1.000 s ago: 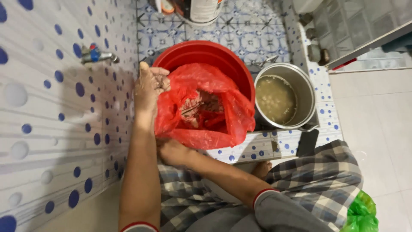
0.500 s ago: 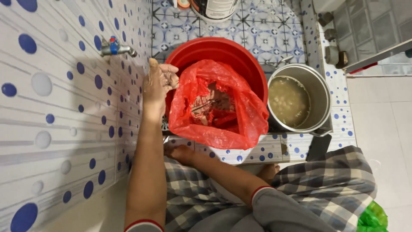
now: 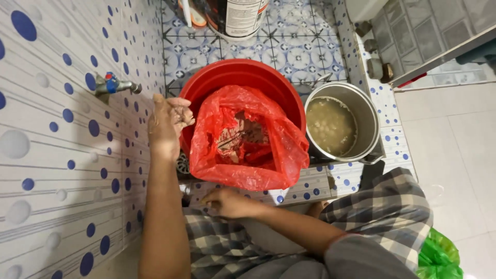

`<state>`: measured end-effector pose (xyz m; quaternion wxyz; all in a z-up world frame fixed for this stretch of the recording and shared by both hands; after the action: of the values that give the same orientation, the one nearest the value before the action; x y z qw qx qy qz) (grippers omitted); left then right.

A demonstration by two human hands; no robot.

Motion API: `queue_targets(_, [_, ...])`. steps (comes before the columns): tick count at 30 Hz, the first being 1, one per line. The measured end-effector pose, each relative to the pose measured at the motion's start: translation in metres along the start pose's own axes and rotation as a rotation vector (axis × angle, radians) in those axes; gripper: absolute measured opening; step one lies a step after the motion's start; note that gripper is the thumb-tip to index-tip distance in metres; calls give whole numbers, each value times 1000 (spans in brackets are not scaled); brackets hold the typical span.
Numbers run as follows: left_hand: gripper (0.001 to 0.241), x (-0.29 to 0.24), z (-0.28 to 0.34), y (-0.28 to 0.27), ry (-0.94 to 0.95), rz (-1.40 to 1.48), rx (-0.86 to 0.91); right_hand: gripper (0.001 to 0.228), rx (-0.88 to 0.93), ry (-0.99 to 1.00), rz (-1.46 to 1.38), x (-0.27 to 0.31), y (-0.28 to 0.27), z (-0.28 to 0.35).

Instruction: The person is manually shaping meatballs from a large batch of meat mixture and dropping them into a pot of simmering liquid.

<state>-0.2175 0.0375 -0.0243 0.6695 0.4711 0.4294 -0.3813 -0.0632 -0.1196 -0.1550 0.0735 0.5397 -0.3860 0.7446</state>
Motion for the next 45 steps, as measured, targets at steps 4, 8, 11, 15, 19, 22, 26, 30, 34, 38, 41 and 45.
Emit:
queue_targets(4, [75, 5, -3, -1, 20, 8, -22, 23, -7, 241, -42, -7, -108, -18])
queue_targets(8, [79, 1, -1, 15, 47, 15, 48, 21, 61, 381, 736, -158, -129, -86])
queue_targets(11, [80, 2, -3, 22, 36, 44, 53, 24, 202, 394, 819, -202, -102, -114])
queue_targets(15, [80, -2, -7, 33, 19, 42, 50, 24, 432, 316, 911, -188, -61, -132])
queue_targets(19, [80, 8, -27, 39, 12, 44, 56, 33, 441, 481, 923, -346, -4, -181])
queue_targets(22, [80, 20, -37, 35, -9, 5, 34, 29, 398, 196, 1020, -271, -24, -156])
queue_targets(26, [80, 24, -53, 36, 46, -49, 79, 25, 195, 14, 1192, -206, -89, -127])
queue_targets(30, [73, 1, -49, 63, 108, -118, 117, 18, 48, 43, 1273, -220, -157, -97])
queue_targets(34, [42, -6, -31, 88, 164, -462, 187, 22, -211, 57, 1025, -118, -223, -43])
queue_targets(38, [44, 57, -16, 107, 42, -1150, 457, 21, -381, 105, 518, -81, -271, 14])
queue_targets(41, [50, 116, -26, 113, 100, -1268, 587, 19, -526, 136, 347, -61, -303, 54])
queue_targets(45, [59, 89, 10, 160, 394, -1213, 612, 17, -472, 78, 438, 5, -306, 82])
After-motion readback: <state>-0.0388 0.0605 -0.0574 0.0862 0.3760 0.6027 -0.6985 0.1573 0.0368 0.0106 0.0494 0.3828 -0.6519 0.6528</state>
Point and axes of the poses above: each hand's wrist, its own z-axis away from the middle knuckle, its own y-axis out of the palm, x = y × z, the point moved 9 cm from there along -z, towards the middle knuckle, and after that the axes turned 3 degrees about -y, right-handed, at the moved point
